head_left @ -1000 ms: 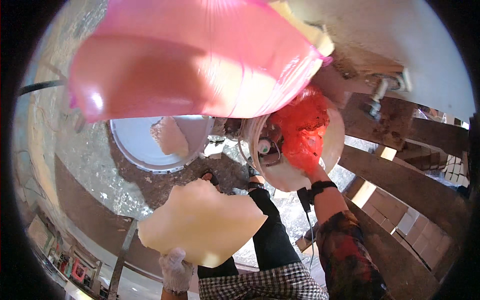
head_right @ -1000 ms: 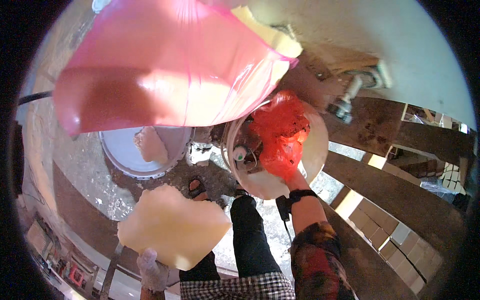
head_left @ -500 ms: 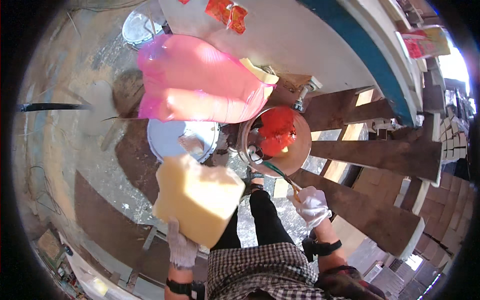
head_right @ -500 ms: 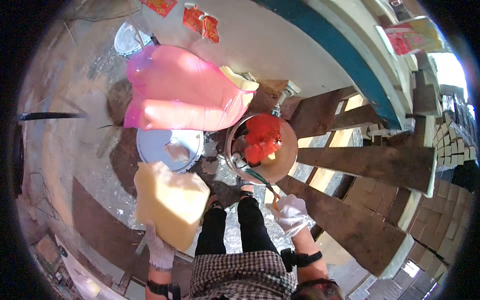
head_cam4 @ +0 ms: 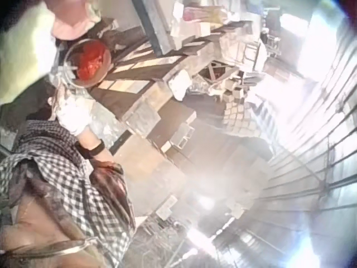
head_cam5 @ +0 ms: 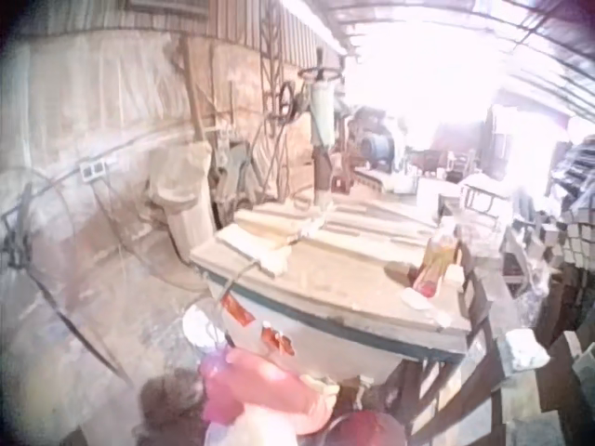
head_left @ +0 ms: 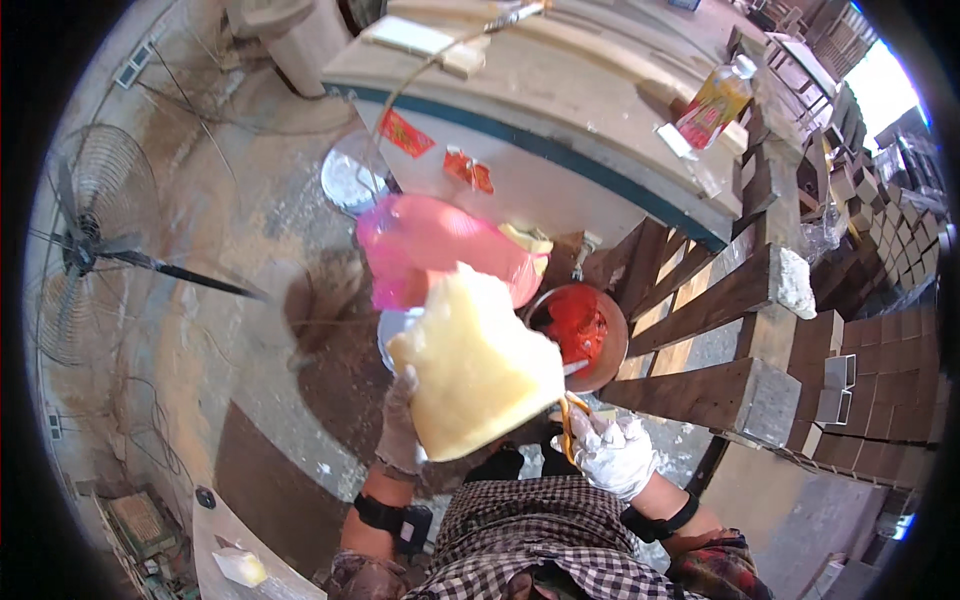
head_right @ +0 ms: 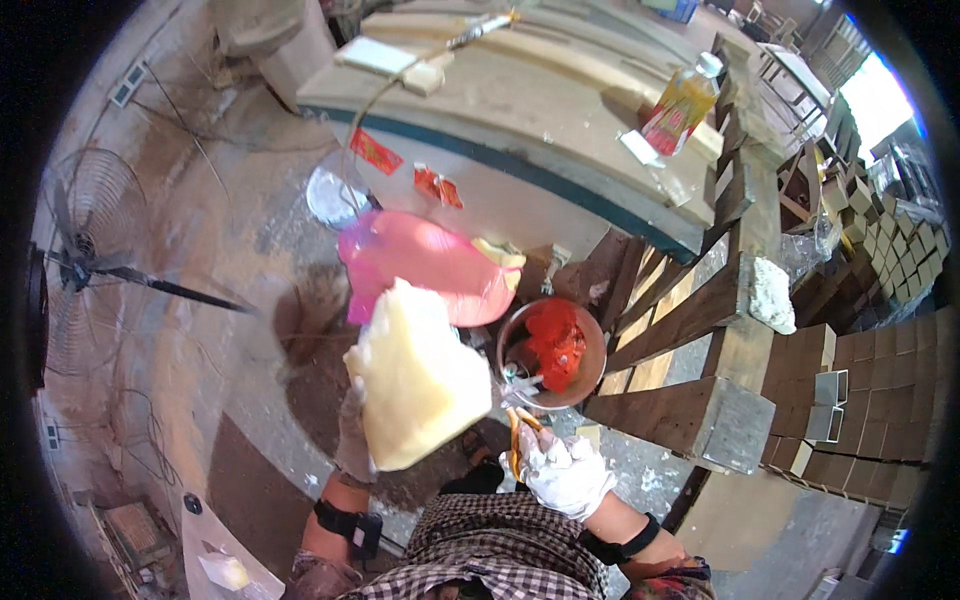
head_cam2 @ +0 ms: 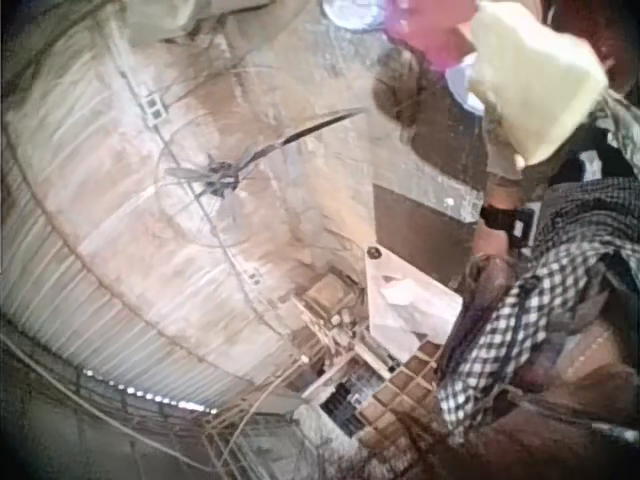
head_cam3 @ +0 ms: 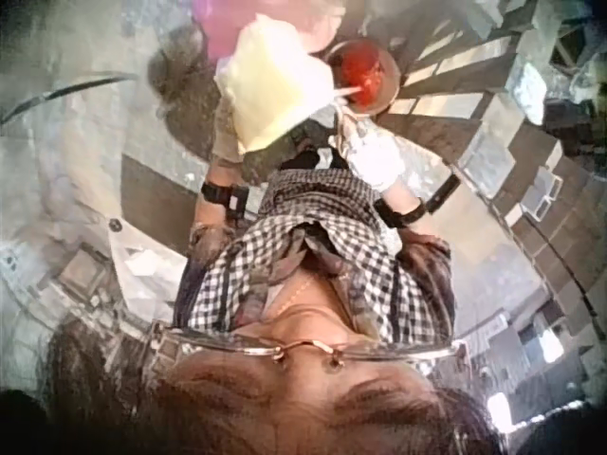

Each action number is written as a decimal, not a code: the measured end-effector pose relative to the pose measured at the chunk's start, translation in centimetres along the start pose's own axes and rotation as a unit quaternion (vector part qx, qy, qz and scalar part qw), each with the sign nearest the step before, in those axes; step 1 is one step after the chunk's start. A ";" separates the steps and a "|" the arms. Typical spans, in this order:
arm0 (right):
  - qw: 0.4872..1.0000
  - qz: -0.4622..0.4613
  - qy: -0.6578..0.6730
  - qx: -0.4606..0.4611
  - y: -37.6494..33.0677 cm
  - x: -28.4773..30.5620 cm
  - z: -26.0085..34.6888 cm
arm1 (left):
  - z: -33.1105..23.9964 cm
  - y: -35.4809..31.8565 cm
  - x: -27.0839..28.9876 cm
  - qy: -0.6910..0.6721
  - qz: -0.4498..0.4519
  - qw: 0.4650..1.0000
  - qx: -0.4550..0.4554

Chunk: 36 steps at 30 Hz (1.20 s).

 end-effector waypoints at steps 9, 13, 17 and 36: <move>0.965 0.102 0.207 -0.126 3.6 -1.1 3.6 | 2.0 -5.1 0.0 0.001 0.014 0.999 -0.029; 0.969 0.077 0.216 -0.091 5.1 0.6 6.5 | -0.4 -8.3 1.0 0.030 0.033 0.998 -0.053; 0.916 0.082 0.373 -0.121 6.9 0.8 7.7 | -2.0 -10.3 1.9 0.055 0.032 0.995 -0.073; 0.447 0.047 0.802 -0.394 7.4 -5.3 9.8 | -1.6 -10.1 -3.0 0.075 0.124 0.987 -0.065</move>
Point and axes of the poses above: each hand's wrist, its own y-axis towards the middle knuckle, its own x-axis out of the back of the hand, z = x × y, the point moved 7 cm from there along y, towards the middle knuckle, and after that the axes turned 6 degrees about -x, right-handed, at the moved point
